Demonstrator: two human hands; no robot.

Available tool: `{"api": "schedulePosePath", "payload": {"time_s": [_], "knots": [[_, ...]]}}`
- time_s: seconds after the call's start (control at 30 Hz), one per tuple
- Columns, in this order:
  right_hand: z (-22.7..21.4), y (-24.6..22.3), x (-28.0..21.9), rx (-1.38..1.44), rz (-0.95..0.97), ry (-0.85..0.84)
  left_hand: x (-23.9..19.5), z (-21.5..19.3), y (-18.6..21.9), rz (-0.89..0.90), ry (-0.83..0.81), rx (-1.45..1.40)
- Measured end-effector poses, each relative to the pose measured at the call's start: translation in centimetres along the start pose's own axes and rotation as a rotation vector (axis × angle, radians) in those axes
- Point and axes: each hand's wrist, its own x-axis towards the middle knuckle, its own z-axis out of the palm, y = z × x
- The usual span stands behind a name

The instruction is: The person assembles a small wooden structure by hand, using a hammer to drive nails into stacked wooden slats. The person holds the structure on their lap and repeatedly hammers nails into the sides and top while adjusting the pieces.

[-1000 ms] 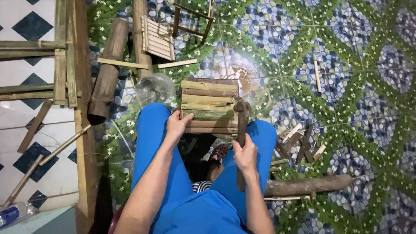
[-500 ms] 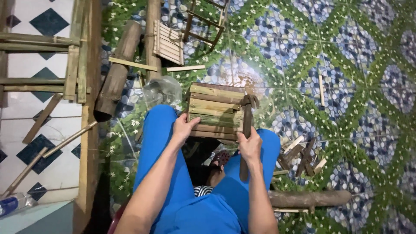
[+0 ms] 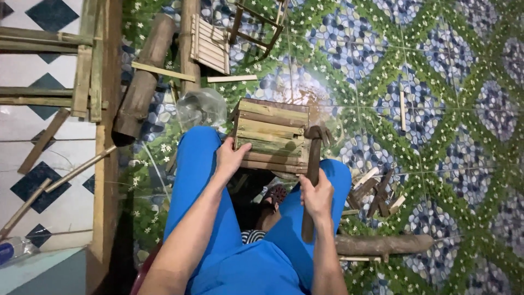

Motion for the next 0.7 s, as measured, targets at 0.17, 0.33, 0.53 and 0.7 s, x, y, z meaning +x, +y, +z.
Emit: {"api": "schedulePosePath", "payload": {"time_s": [0.17, 0.33, 0.53, 0.7], "knots": [[-1.4, 1.3, -3.3, -0.064, 0.027, -0.007, -4.4, 0.1, 4.5, 0.588, 0.363, 0.230], [-1.6, 3.8, -4.8, -0.091, 0.049, 0.009, -6.7, 5.8, 8.4, 1.005, 0.356, 0.368], [-2.5, 3.1, -4.8, -0.140, 0.128, -0.005, -3.7, 13.3, 6.4, 0.928, 0.067, 0.817], [-2.5, 3.5, -4.7, -0.111, 0.076, 0.004, -5.3, 12.0, 7.7, 0.945, 0.132, 0.875]]}}
